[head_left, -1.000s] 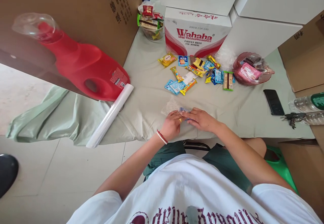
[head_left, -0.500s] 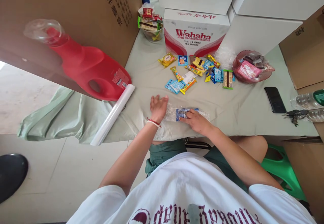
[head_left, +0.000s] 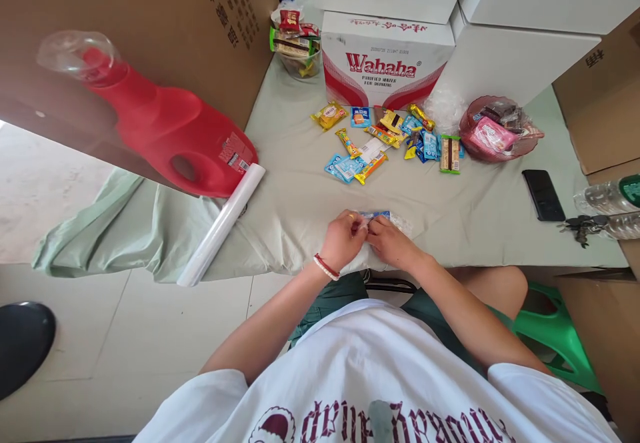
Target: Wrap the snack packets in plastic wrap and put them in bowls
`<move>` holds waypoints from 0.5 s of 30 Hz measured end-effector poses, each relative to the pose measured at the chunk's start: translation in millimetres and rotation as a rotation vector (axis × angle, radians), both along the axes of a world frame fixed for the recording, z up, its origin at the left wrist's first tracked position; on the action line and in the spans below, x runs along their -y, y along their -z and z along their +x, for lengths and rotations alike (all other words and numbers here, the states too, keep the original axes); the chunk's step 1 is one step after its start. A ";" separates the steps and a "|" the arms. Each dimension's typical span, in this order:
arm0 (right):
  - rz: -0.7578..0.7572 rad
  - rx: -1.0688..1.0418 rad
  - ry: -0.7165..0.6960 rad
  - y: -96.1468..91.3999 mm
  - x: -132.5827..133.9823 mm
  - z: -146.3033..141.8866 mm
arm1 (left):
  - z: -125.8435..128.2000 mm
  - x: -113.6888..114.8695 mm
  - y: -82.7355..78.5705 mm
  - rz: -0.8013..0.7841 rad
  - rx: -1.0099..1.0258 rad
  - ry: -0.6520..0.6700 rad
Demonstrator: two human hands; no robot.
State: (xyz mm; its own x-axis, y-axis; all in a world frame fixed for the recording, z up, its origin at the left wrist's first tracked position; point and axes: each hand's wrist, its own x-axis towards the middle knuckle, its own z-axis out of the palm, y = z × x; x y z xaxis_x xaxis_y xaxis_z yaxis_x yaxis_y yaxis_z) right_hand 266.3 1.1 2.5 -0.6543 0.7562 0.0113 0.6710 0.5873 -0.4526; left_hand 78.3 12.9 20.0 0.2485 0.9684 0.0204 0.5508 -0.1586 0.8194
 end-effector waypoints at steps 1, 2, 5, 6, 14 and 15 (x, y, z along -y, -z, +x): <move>-0.001 -0.044 -0.001 -1.9 5.3 3.4 | 8.2 2.3 2.2 0.032 0.004 0.042; -0.008 -0.100 -0.014 -3.6 11.3 8.2 | 14.8 4.9 4.6 0.072 -0.017 0.089; -0.051 -0.279 0.069 -5.8 29.7 27.7 | 24.8 15.2 10.9 0.194 -0.203 0.205; -0.039 -0.310 0.197 -4.7 34.7 34.3 | 25.7 19.1 12.3 0.219 -0.280 0.229; 0.063 -0.149 0.800 11.0 41.1 55.5 | 25.9 31.1 17.9 0.264 -0.517 0.275; 0.016 -0.193 0.790 7.2 39.1 55.0 | 25.6 30.8 18.5 0.266 -0.516 0.277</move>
